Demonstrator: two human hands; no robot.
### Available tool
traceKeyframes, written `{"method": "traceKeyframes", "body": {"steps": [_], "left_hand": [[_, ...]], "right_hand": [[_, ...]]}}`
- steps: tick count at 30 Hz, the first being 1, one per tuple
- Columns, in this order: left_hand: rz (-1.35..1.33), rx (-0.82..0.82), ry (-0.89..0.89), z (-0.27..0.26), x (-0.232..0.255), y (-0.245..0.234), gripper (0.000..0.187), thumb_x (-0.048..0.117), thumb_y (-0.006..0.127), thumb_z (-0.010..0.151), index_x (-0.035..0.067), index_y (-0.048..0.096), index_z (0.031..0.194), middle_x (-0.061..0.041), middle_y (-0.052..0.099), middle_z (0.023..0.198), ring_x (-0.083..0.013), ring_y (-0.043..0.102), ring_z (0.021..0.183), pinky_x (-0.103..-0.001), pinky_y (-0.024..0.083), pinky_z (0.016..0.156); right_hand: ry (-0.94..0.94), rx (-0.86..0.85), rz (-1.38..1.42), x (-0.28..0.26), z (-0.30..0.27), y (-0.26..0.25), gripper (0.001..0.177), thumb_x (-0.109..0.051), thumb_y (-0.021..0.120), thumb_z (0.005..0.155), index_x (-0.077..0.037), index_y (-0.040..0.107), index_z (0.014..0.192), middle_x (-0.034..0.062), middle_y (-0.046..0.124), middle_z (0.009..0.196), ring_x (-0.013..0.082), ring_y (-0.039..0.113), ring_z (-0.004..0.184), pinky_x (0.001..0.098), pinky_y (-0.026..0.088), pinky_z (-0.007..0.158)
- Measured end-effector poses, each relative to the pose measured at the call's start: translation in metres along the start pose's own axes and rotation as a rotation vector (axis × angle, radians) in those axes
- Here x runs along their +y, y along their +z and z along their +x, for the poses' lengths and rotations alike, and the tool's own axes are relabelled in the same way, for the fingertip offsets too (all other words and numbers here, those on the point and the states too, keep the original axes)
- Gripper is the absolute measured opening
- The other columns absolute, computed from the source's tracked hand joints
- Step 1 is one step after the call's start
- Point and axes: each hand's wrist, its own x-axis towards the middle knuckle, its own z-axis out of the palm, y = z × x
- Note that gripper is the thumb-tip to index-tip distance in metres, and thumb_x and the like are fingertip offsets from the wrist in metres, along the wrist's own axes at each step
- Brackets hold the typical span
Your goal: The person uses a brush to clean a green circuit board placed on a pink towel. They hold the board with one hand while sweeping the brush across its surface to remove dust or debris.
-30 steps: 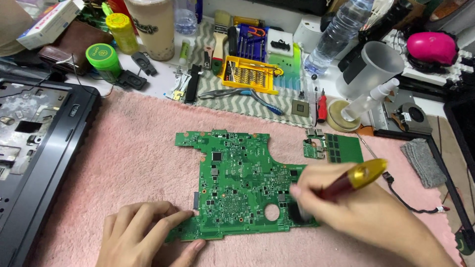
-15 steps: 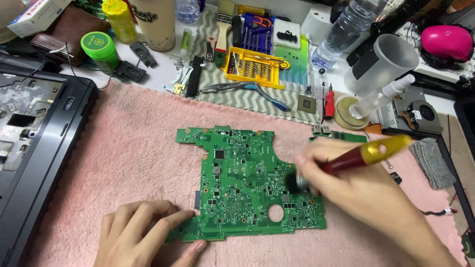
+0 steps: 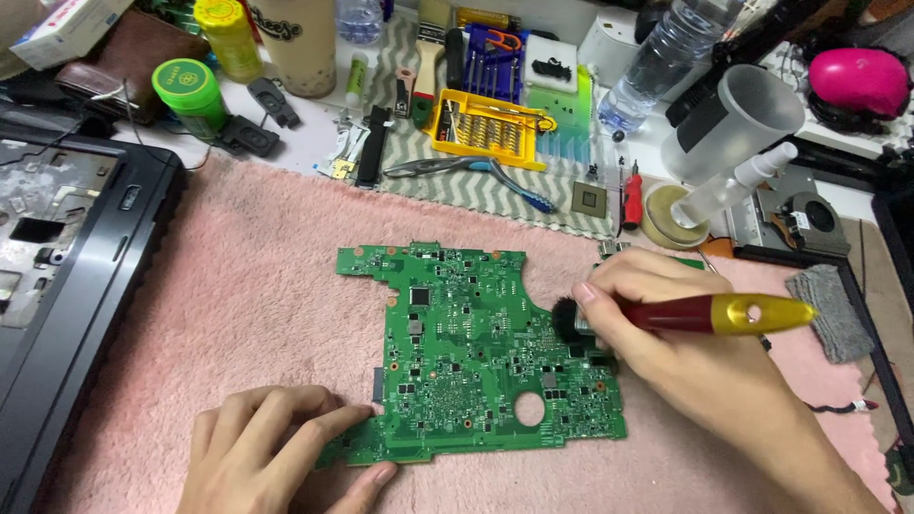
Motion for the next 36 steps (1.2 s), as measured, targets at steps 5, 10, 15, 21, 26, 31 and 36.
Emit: {"method": "traceKeyframes", "body": {"steps": [5,10,15,21,26,31,36], "left_hand": [[0.008,0.011,-0.013,0.001,0.002,-0.001,0.049,0.077,0.087,0.082,0.043,0.084,0.118,0.018,0.076,0.113,-0.0205,0.068,0.103,-0.041,0.047,0.083],[0.014,0.013,-0.014,0.0,0.003,0.0,0.048,0.077,0.088,0.082,0.043,0.084,0.116,0.018,0.076,0.112,-0.0209,0.069,0.103,-0.041,0.047,0.085],[0.033,0.013,-0.012,-0.002,0.002,0.003,0.05,0.08,0.087,0.081,0.045,0.084,0.116,0.018,0.075,0.113,-0.0211,0.068,0.103,-0.042,0.047,0.081],[0.034,0.01,-0.006,-0.001,0.002,0.002,0.05,0.08,0.086,0.082,0.044,0.084,0.116,0.019,0.075,0.112,-0.0203,0.068,0.103,-0.041,0.046,0.081],[0.024,0.022,-0.006,0.0,0.003,0.001,0.048,0.077,0.088,0.081,0.043,0.084,0.115,0.018,0.075,0.111,-0.0202,0.067,0.102,-0.041,0.047,0.081],[0.017,0.032,-0.007,0.003,0.005,0.0,0.047,0.077,0.088,0.082,0.043,0.084,0.115,0.019,0.075,0.11,-0.0195,0.068,0.1,-0.04,0.046,0.082],[0.023,0.038,0.017,0.001,0.0,0.004,0.048,0.078,0.087,0.083,0.042,0.084,0.114,0.018,0.076,0.11,-0.0198,0.067,0.1,-0.04,0.047,0.082]], "right_hand": [[0.107,-0.211,0.02,0.005,-0.003,-0.008,0.051,-0.033,0.07,0.112,-0.01,0.071,0.067,-0.0024,0.074,0.074,0.0118,0.073,0.072,0.0287,0.055,0.08],[0.058,-0.237,0.011,0.008,-0.006,-0.01,0.043,-0.035,0.07,0.108,-0.015,0.086,0.073,-0.0049,0.088,0.082,0.0096,0.086,0.075,0.0282,0.066,0.086],[0.083,-0.129,0.011,0.006,-0.003,-0.009,0.052,-0.033,0.065,0.113,-0.012,0.068,0.065,-0.0017,0.077,0.076,0.0132,0.075,0.071,0.0295,0.058,0.083],[0.047,0.029,0.08,-0.002,-0.005,-0.006,0.027,-0.022,0.076,0.105,-0.008,0.086,0.085,0.0004,0.087,0.096,0.0119,0.078,0.086,0.0307,0.057,0.092],[0.098,-0.21,0.054,0.007,-0.006,-0.012,0.05,-0.035,0.066,0.112,-0.012,0.077,0.068,-0.0038,0.08,0.074,0.0103,0.077,0.074,0.026,0.057,0.084],[0.11,-0.173,-0.004,0.006,-0.011,-0.008,0.053,-0.037,0.064,0.116,-0.012,0.068,0.069,-0.0021,0.068,0.075,0.0127,0.07,0.071,0.0294,0.053,0.08],[0.133,-0.116,-0.021,-0.001,-0.013,-0.003,0.048,-0.037,0.07,0.111,-0.016,0.074,0.068,-0.0049,0.075,0.071,0.011,0.074,0.063,0.0297,0.056,0.073]]}}
